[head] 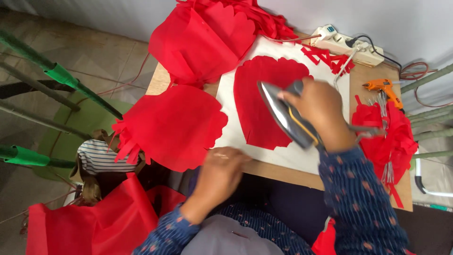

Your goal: Ironing individual red fabric pieces to flatten them on a wooden table

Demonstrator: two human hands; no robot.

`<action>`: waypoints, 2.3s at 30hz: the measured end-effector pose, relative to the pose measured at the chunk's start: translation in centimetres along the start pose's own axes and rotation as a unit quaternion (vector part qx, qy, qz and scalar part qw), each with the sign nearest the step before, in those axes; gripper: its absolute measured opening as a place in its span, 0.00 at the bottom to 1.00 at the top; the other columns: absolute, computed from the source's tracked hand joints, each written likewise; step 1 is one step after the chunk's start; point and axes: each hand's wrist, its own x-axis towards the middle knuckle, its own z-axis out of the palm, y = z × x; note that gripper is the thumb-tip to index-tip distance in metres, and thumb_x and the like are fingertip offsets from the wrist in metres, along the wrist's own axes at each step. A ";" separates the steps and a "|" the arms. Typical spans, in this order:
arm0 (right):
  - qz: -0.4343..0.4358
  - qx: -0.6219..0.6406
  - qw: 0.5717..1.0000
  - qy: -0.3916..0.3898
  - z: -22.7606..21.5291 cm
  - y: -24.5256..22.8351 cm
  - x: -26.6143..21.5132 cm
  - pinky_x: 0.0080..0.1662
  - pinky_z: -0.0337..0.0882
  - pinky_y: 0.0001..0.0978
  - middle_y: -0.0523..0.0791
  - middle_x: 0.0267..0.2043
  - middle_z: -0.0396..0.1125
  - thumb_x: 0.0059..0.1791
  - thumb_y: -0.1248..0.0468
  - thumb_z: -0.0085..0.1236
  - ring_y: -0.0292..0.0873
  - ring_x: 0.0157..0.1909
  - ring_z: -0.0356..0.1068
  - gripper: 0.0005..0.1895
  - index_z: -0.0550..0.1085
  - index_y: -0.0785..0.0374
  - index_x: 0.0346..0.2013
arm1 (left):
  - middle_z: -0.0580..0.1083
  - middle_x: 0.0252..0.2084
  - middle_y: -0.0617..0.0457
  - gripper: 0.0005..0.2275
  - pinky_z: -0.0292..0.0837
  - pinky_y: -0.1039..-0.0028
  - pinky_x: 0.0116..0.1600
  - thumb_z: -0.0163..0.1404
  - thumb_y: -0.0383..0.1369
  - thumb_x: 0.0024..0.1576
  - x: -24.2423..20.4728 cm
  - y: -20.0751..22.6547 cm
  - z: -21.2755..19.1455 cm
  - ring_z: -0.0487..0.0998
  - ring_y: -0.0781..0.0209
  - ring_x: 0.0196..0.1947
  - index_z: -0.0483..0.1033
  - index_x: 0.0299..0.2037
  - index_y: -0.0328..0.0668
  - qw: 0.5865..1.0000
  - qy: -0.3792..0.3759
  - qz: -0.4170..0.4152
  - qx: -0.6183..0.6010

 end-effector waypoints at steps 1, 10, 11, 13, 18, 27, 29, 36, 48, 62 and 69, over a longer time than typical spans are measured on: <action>0.001 0.000 1.000 0.000 1.1 -0.3 1.8 0.47 0.75 0.56 0.60 0.38 0.76 0.51 0.34 0.55 0.63 0.48 0.77 0.37 0.77 0.69 0.46 | 0.79 0.40 0.49 0.07 0.72 0.55 0.51 0.53 0.25 0.53 0.1 -0.1 1.1 0.80 0.46 0.45 0.80 0.40 0.46 1.000 -0.001 0.001 -0.001; 0.051 0.008 0.998 0.025 4.7 -3.7 9.2 0.46 0.76 0.53 0.51 0.39 0.76 0.50 0.35 0.58 0.58 0.49 0.77 0.33 0.77 0.64 0.45 | 0.73 0.61 0.47 0.20 0.50 0.42 0.69 0.56 0.37 0.58 -1.2 -1.4 6.1 0.67 0.50 0.68 0.73 0.60 0.44 0.990 -0.122 0.008 0.076; 0.050 -0.003 0.998 0.026 4.8 -3.6 9.1 0.46 0.76 0.53 0.50 0.39 0.75 0.50 0.34 0.57 0.57 0.48 0.77 0.33 0.77 0.62 0.45 | 0.73 0.61 0.47 0.20 0.49 0.42 0.69 0.55 0.38 0.59 -1.3 -1.5 6.1 0.67 0.50 0.68 0.73 0.61 0.43 0.991 -0.116 0.010 0.070; 0.051 -0.015 0.998 0.028 4.2 -4.3 7.7 0.45 0.76 0.54 0.49 0.39 0.75 0.49 0.33 0.57 0.57 0.48 0.77 0.33 0.77 0.61 0.45 | 0.73 0.61 0.47 0.21 0.48 0.41 0.70 0.54 0.40 0.59 -1.7 -1.6 6.2 0.67 0.50 0.68 0.73 0.61 0.43 0.992 -0.111 0.014 0.063; 0.062 0.016 0.998 0.009 3.2 -5.3 6.6 0.46 0.76 0.58 0.55 0.41 0.75 0.53 0.39 0.55 0.61 0.50 0.76 0.31 0.77 0.68 0.46 | 0.73 0.61 0.47 0.21 0.50 0.41 0.70 0.50 0.43 0.62 -2.2 -1.9 7.1 0.69 0.51 0.68 0.72 0.63 0.45 0.994 -0.073 0.027 0.074; 0.060 0.010 0.998 0.025 3.2 -6.7 4.9 0.46 0.76 0.56 0.56 0.40 0.76 0.54 0.39 0.54 0.62 0.49 0.77 0.32 0.77 0.68 0.45 | 0.74 0.59 0.43 0.17 0.51 0.39 0.70 0.54 0.40 0.60 -2.4 -1.7 6.6 0.72 0.48 0.65 0.70 0.55 0.43 0.997 -0.076 -0.010 0.000; 0.057 -0.002 0.998 0.028 3.1 -6.8 5.5 0.45 0.76 0.55 0.55 0.40 0.76 0.54 0.38 0.54 0.61 0.48 0.77 0.31 0.77 0.67 0.44 | 0.73 0.60 0.44 0.16 0.51 0.39 0.71 0.53 0.40 0.60 -2.1 -1.8 6.7 0.72 0.48 0.65 0.69 0.54 0.43 0.998 -0.068 -0.002 0.012; 0.054 -0.002 0.997 0.050 4.5 -5.9 7.0 0.43 0.77 0.54 0.55 0.39 0.75 0.54 0.38 0.55 0.60 0.46 0.77 0.31 0.76 0.68 0.44 | 0.73 0.61 0.45 0.16 0.51 0.41 0.72 0.54 0.41 0.59 -2.4 -2.1 6.9 0.71 0.49 0.66 0.67 0.52 0.45 0.996 -0.086 -0.002 0.026; 0.058 -0.009 0.996 0.071 5.3 -6.2 7.4 0.34 0.78 0.54 0.53 0.34 0.74 0.55 0.39 0.53 0.59 0.39 0.78 0.30 0.76 0.67 0.41 | 0.74 0.59 0.45 0.14 0.52 0.42 0.71 0.52 0.43 0.60 -2.7 -2.3 7.3 0.71 0.51 0.66 0.69 0.48 0.44 0.997 -0.069 0.002 0.026; 0.034 -0.023 0.997 0.059 4.9 -6.6 5.2 0.39 0.77 0.55 0.53 0.34 0.75 0.54 0.37 0.50 0.59 0.42 0.78 0.31 0.76 0.64 0.41 | 0.75 0.57 0.46 0.12 0.54 0.42 0.70 0.54 0.41 0.60 -2.5 -2.1 6.8 0.73 0.50 0.64 0.70 0.44 0.44 0.998 -0.056 0.004 0.017; 0.038 -0.001 0.999 -0.028 2.2 -6.6 -1.3 0.43 0.76 0.56 0.57 0.36 0.75 0.54 0.39 0.50 0.62 0.44 0.78 0.30 0.75 0.66 0.42 | 0.76 0.57 0.47 0.11 0.55 0.44 0.69 0.55 0.41 0.60 -2.0 -2.0 6.5 0.74 0.51 0.64 0.69 0.41 0.45 0.999 -0.054 -0.001 0.007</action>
